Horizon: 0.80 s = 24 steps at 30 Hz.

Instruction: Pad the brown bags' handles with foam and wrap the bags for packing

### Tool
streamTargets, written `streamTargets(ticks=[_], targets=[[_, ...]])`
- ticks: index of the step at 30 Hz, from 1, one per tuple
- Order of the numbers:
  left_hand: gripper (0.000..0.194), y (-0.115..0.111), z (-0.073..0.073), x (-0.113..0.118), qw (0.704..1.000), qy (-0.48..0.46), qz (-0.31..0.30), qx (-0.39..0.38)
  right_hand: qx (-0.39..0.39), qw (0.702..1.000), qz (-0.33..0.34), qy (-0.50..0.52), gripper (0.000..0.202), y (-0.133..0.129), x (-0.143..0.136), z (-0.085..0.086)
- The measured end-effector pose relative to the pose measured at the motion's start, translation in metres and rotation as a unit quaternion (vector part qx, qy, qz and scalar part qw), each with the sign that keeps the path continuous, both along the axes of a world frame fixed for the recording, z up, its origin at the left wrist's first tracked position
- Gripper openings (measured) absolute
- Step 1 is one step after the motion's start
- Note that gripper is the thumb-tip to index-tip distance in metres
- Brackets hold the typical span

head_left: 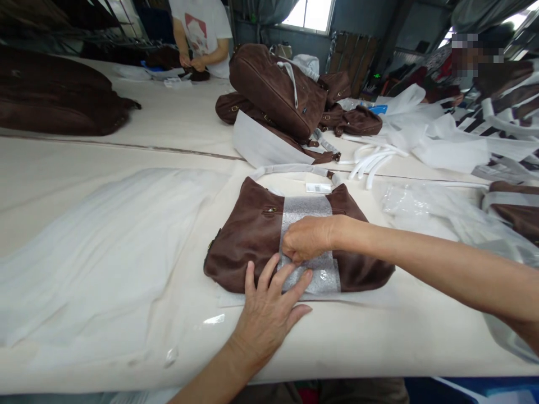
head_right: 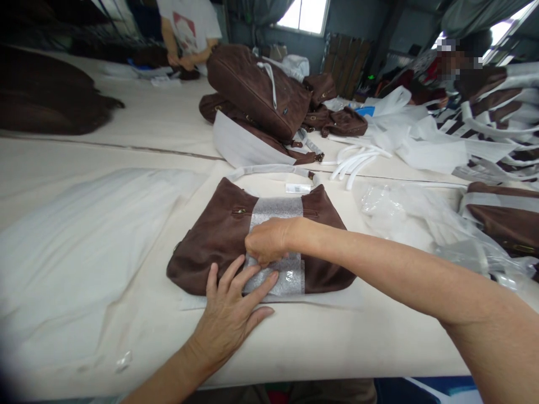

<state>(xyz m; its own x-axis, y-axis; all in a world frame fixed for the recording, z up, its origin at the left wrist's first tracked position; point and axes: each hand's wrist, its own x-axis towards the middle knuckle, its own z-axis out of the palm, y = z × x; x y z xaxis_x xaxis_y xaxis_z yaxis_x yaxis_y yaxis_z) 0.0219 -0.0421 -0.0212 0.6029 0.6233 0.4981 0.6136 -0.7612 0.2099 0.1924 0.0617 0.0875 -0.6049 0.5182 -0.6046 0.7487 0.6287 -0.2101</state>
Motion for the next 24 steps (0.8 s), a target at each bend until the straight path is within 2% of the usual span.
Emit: streamTargets(ticks=[2, 4, 7, 9, 11, 13, 15, 17, 18, 19, 22, 24], targets=[[0.048, 0.001, 0.0, 0.0, 1.0, 0.007, -0.005, 0.004, 0.001, 1.0, -0.001, -0.015, 0.017, 0.007, -0.002, -0.001], [0.049, 0.001, 0.001, 0.0, 1.0, 0.01, -0.004, 0.005, 0.048, 0.999, 0.001, -0.022, 0.021, 0.013, -0.001, 0.003], [0.05, 0.001, 0.001, 0.0, 1.0, 0.01, 0.0, 0.006, 0.187, 0.981, -0.045, -0.006, 0.03, 0.006, 0.011, 0.012], [0.049, 0.002, 0.0, 0.0, 1.0, 0.009, 0.0, 0.009, 0.287, 0.951, -0.102, 0.045, 0.024, -0.014, 0.02, 0.011], [0.046, 0.002, -0.002, 0.001, 1.0, 0.005, 0.002, 0.017, 0.362, 0.914, -0.131, 0.129, 0.028, -0.043, 0.025, -0.002], [0.038, 0.003, -0.004, 0.001, 1.0, -0.005, 0.001, 0.03, 0.381, 0.892, -0.123, 0.208, 0.037, -0.071, 0.028, -0.024], [0.031, 0.004, -0.004, 0.0, 0.999, -0.015, -0.004, 0.05, 0.345, 0.893, -0.122, 0.26, 0.042, -0.089, 0.031, -0.045], [0.031, 0.006, -0.002, -0.001, 0.997, -0.007, -0.016, 0.075, 0.293, 0.889, -0.151, 0.318, 0.041, -0.093, 0.04, -0.055], [0.033, 0.008, -0.001, -0.003, 0.996, 0.002, -0.025, 0.09, 0.282, 0.873, -0.188, 0.352, 0.04, -0.093, 0.047, -0.055], [0.036, 0.009, -0.001, -0.005, 0.994, 0.009, -0.035, 0.106, 0.288, 0.843, -0.241, 0.385, 0.038, -0.091, 0.056, -0.052], [0.042, 0.018, -0.005, -0.011, 0.988, -0.005, -0.053, 0.148, 0.309, 0.711, -0.474, 0.417, 0.035, -0.087, 0.089, -0.036], [0.045, 0.027, -0.012, -0.015, 0.987, -0.047, -0.04, 0.148, 0.267, 0.642, -0.608, 0.384, 0.036, -0.086, 0.111, -0.028]])
